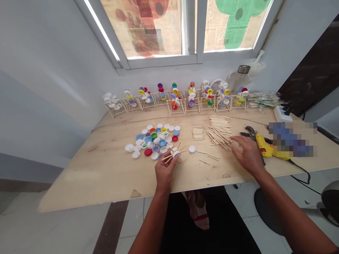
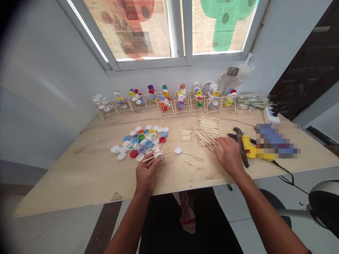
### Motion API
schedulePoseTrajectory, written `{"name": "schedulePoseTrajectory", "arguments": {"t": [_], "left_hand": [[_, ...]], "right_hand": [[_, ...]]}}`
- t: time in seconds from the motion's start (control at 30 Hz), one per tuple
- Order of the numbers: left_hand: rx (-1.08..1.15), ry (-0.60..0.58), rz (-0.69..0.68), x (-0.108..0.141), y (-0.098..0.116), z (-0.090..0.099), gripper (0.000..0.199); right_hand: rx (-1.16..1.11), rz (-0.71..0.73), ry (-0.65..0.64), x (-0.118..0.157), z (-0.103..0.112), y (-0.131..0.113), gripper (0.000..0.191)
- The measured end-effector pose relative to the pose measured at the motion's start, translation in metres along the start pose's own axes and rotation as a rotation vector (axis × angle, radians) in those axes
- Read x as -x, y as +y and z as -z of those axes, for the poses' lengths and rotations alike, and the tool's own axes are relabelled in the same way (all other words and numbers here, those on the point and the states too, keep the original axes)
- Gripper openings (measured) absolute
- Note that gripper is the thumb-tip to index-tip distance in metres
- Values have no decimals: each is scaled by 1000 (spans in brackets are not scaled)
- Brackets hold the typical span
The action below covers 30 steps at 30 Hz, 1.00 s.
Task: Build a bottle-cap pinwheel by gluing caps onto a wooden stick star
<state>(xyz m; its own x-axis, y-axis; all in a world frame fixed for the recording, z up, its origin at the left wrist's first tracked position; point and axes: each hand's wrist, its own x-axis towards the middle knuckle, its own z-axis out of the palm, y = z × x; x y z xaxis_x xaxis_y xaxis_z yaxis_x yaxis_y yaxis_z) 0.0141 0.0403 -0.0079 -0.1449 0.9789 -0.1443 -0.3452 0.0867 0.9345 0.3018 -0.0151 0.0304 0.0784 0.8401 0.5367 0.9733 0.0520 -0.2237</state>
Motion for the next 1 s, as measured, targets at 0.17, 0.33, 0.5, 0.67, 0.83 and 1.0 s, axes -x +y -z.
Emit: {"name": "schedulePoseTrajectory", "arguments": {"t": [0.17, 0.33, 0.5, 0.67, 0.83, 1.0], "left_hand": [[-11, -23, -20, -1, -1, 0, 47], [-16, -24, -32, -1, -2, 0, 46], [10, -27, -36, 0, -1, -1, 47], [10, -30, -33, 0, 1, -2, 46], [12, -29, -24, 0, 3, -2, 45], [35, -34, -16, 0, 3, -1, 44]], "right_hand": [[286, -142, 30, 37, 37, 77, 34], [480, -158, -204, 49, 54, 104, 42], [490, -117, -284, 50, 49, 117, 44], [432, -45, -245, 52, 43, 135, 36], [420, -12, -235, 48, 45, 137, 30], [520, -130, -259, 44, 46, 129, 25]]}}
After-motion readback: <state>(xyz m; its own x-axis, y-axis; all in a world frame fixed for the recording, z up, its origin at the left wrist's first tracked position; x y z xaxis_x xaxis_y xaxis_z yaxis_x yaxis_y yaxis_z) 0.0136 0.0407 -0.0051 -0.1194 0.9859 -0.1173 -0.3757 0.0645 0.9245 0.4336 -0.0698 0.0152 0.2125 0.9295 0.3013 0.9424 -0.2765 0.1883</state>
